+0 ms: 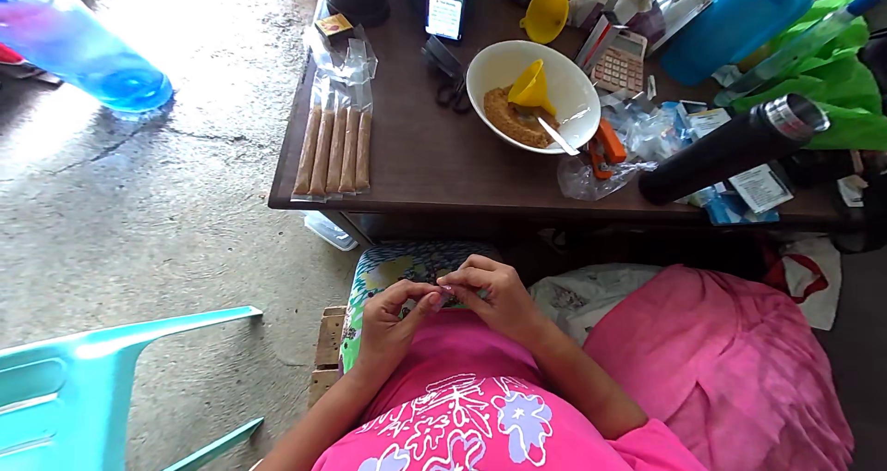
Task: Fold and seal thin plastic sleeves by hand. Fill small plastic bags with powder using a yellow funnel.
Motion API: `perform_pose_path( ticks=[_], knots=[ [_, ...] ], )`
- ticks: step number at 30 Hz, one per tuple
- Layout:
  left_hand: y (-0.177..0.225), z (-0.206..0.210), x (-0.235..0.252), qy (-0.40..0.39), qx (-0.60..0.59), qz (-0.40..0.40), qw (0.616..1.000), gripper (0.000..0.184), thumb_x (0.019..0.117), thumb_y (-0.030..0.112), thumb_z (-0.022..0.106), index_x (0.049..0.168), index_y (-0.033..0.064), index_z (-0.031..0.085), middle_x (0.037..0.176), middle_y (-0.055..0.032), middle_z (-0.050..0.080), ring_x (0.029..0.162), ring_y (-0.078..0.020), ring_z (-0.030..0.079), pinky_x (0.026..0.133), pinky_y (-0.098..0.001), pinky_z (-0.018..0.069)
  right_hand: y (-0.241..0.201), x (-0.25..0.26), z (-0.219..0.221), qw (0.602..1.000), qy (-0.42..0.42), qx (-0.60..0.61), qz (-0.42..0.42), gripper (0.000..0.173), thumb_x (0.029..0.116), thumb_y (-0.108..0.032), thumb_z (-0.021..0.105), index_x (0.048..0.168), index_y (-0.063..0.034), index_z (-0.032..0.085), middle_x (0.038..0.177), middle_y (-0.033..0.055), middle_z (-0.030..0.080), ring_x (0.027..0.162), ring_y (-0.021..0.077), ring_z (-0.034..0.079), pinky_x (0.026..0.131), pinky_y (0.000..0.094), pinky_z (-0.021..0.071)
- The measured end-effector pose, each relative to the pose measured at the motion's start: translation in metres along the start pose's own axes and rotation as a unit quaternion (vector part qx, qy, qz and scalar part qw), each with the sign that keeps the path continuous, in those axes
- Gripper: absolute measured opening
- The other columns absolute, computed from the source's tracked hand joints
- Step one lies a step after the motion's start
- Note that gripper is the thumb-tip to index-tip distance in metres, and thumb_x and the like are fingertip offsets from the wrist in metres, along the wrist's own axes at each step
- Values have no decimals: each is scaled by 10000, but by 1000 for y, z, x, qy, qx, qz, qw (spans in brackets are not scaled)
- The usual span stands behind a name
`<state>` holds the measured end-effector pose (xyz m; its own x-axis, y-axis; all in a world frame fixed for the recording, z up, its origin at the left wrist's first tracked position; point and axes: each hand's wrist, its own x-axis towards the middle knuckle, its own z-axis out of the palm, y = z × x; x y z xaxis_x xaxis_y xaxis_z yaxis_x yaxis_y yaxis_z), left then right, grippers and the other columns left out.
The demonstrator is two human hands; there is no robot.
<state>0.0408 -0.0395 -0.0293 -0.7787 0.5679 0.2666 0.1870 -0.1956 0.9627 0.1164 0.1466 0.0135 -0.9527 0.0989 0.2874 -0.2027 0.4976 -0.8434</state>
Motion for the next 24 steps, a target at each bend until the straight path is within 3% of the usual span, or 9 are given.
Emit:
perform_pose_path(
  ticks=[5, 9, 14, 16, 20, 22, 24],
  knots=[
    [-1, 0, -1, 0, -3, 1, 1000, 91, 966, 117, 693, 1028, 68, 738, 941, 56, 741, 823, -40, 704, 786, -230, 607, -1, 1, 3, 1000, -3, 22, -12, 209, 1002, -92, 616, 1114, -37, 783, 912, 95, 668, 805, 70, 625, 738, 188, 536],
    [-1, 0, -2, -3, 6, 1, 1000, 91, 951, 126, 715, 1012, 67, 746, 941, 48, 744, 828, -37, 704, 786, -226, 607, -2, 1, 3, 999, 11, -10, -33, 170, 969, -142, 685, 959, 0, 777, 838, 101, 672, 747, 61, 630, 704, 155, 526],
    [-1, 3, -3, -27, 18, 18, 999, 95, 957, 198, 717, 999, 120, 754, 925, 67, 740, 847, -13, 694, 797, -205, 592, -4, -1, 7, 997, 57, -41, -40, 306, 939, -266, 735, 796, 6, 728, 716, 81, 609, 638, 59, 563, 600, 151, 476],
    [-1, 4, -1, -20, 14, 21, 999, 106, 955, 196, 725, 996, 106, 761, 915, 50, 746, 833, -23, 700, 786, -210, 597, -4, 0, 5, 998, 51, -27, -36, 258, 951, -241, 719, 850, -6, 756, 754, 77, 647, 674, 49, 599, 640, 145, 507],
    [-3, 1, 1, 3, -5, 20, 1000, 105, 955, 160, 714, 1004, 80, 759, 914, 24, 751, 814, -39, 706, 769, -218, 602, -3, 2, -4, 998, -21, 43, -33, 181, 981, -80, 651, 1090, 1, 770, 983, 116, 726, 817, 78, 703, 775, 192, 596],
    [-3, 1, 1, 8, -8, 22, 1000, 101, 957, 175, 718, 999, 93, 761, 916, 29, 753, 819, -38, 709, 774, -218, 604, -1, 1, -7, 997, -27, 64, -32, 167, 971, -57, 654, 1076, 4, 768, 1011, 112, 735, 837, 74, 711, 792, 195, 598],
    [-3, 2, 0, 2, -8, 26, 1000, 106, 956, 190, 722, 996, 101, 765, 914, 30, 754, 821, -37, 709, 777, -215, 603, -2, -1, -6, 998, 7, 68, -15, 129, 924, -129, 740, 964, -13, 781, 911, 65, 735, 778, 32, 691, 736, 164, 588]
  ],
)
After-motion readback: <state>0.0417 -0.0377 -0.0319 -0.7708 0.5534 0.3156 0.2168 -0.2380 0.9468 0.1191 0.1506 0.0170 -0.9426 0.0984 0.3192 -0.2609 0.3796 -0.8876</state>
